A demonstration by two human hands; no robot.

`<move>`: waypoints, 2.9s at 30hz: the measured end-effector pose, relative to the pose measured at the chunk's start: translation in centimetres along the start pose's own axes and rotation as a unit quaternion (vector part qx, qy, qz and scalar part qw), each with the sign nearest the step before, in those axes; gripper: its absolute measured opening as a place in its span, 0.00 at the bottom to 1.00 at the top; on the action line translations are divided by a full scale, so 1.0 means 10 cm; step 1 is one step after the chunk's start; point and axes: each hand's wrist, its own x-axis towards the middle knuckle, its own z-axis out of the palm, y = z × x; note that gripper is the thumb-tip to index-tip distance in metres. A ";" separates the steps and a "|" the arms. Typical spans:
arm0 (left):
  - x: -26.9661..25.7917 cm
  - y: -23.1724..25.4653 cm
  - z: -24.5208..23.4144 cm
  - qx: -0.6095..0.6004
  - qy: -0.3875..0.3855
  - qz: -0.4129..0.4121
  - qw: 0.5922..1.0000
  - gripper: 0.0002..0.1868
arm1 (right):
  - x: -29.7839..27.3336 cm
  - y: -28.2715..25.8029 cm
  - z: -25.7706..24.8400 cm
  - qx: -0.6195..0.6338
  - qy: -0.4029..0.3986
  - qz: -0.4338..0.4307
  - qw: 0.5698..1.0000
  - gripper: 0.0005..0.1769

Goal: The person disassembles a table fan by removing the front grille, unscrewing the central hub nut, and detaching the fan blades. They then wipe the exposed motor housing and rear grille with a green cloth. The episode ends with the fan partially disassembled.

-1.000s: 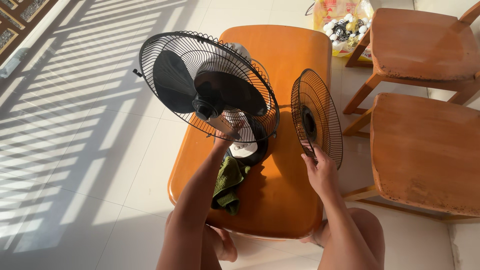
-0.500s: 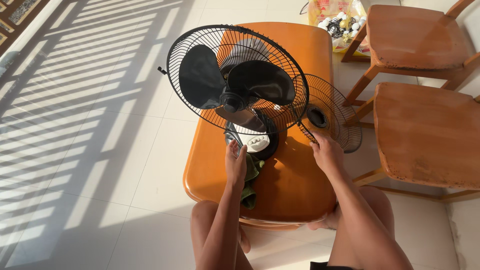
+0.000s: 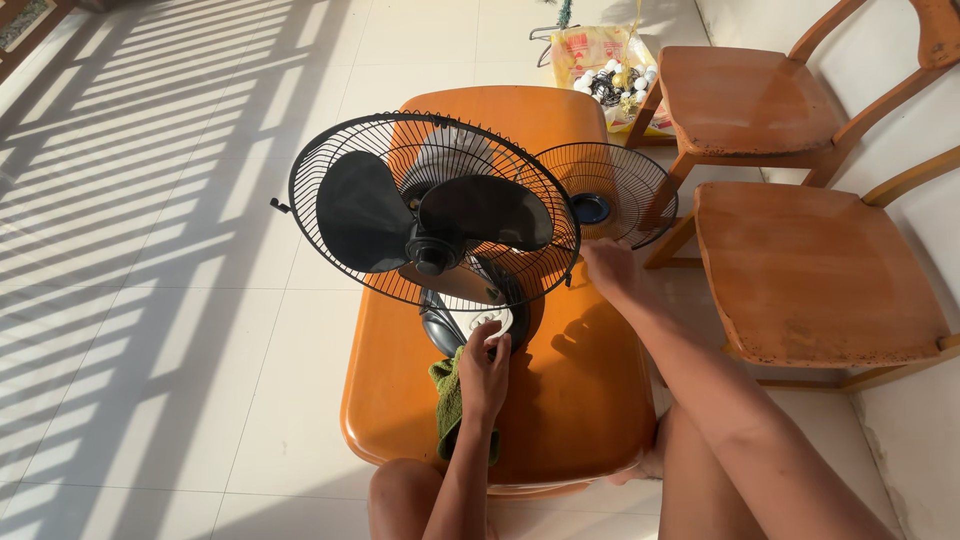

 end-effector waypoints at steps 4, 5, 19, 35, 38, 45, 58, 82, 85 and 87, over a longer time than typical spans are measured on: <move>0.02 0.03 -0.04 0.033 -0.002 0.022 0.999 0.15 | 0.26 0.04 0.38 -0.035 -0.087 0.042 0.995 0.09; 0.02 0.04 -0.05 0.034 0.000 0.025 0.999 0.15 | 0.29 0.05 0.46 -0.008 -0.074 0.036 0.997 0.08; 0.00 0.34 -0.34 0.019 0.071 0.002 0.997 0.14 | 0.06 -0.12 0.39 0.191 0.059 -0.050 0.979 0.29; -0.10 0.78 -0.72 0.066 0.147 0.077 0.984 0.25 | -1.10 -1.66 -0.92 0.566 -0.013 0.074 0.821 0.09; 0.09 1.08 -0.99 0.184 0.109 0.039 0.976 0.32 | -1.00 -1.71 -0.93 0.553 -0.007 0.054 0.831 0.10; 0.53 1.57 -1.24 0.334 0.064 0.026 0.940 0.35 | -0.98 -1.71 -0.99 0.563 -0.025 0.080 0.822 0.13; 0.62 1.51 -1.02 0.426 0.101 0.150 0.886 0.33 | -0.13 -2.06 -1.61 0.403 0.187 -0.041 0.895 0.16; 0.46 1.61 -0.52 0.313 0.134 0.239 0.909 0.30 | -0.08 -1.56 -1.97 0.317 0.159 0.036 0.934 0.07; 0.47 1.63 -0.45 0.311 0.118 0.235 0.913 0.29 | -0.14 -1.51 -2.04 0.296 0.166 0.033 0.940 0.09; 0.49 1.64 -0.45 0.314 0.114 0.231 0.914 0.29 | -0.14 -1.51 -2.06 0.300 0.158 0.042 0.940 0.09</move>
